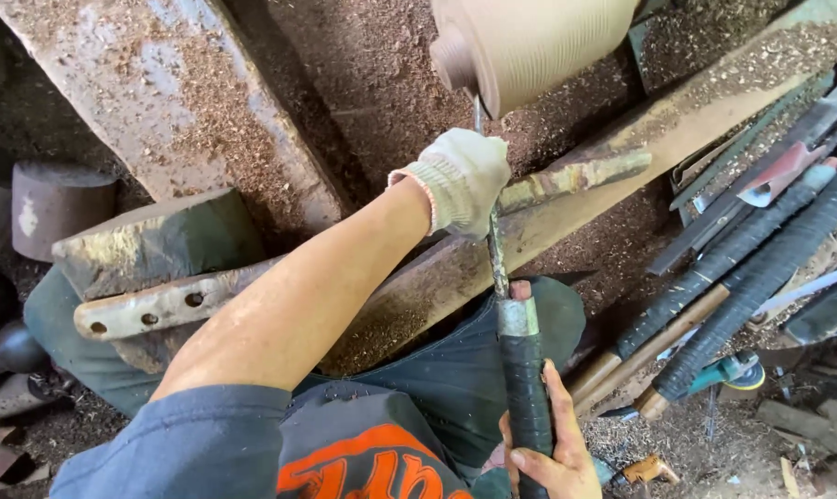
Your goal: The person sits at a foot-powered lathe shaping a cylindrical wooden workpiece. They hold a chisel against the spinning wood to cut its surface, periodically measure the workpiece with a ruler, then stop the lathe and remove the finished piece.
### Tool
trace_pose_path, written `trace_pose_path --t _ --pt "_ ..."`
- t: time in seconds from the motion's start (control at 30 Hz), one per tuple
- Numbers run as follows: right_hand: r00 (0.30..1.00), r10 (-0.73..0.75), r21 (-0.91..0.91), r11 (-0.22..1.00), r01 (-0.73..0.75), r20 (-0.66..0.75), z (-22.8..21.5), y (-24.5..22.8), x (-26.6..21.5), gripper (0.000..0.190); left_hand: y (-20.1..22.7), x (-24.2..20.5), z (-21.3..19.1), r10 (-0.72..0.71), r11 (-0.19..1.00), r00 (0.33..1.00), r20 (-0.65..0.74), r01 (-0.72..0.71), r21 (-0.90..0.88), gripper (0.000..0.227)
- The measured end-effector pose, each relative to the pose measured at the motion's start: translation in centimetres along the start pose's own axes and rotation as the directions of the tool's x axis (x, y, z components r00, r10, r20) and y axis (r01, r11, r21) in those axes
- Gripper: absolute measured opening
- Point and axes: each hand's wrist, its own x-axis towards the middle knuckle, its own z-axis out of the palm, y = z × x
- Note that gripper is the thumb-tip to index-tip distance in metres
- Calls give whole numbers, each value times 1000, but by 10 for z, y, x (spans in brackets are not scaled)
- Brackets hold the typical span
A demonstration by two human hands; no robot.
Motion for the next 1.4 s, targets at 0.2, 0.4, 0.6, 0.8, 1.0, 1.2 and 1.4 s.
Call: trace_pose_path --t 0.2,0.4,0.6,0.8,1.0,1.2,1.4 --pt "1000 -16 34 999 17 -21 -6 9 5 125 2 -5 3 14 1000 996 -83 -13 14 38" --pt "998 -61 -68 996 63 28 -24 17 12 123 -1 -1 13 29 999 987 -157 -26 20 37" --pt "988 -96 -179 977 117 117 -33 0 12 120 2 -5 9 -32 998 993 -116 38 49 41" --pt "993 -32 -234 970 57 111 -37 -20 13 121 5 -8 5 -69 998 996 -58 70 9 37" --pt "982 -38 -234 969 81 182 -61 -27 17 119 3 -5 16 -69 998 980 -189 65 -23 36" --pt "996 48 -384 923 -14 80 -54 -49 16 121 5 -4 8 -124 992 992 -18 124 -20 36" --pt "999 30 -241 970 -26 13 -6 -37 -1 123 1 -7 6 -28 998 989 -144 19 -62 35"
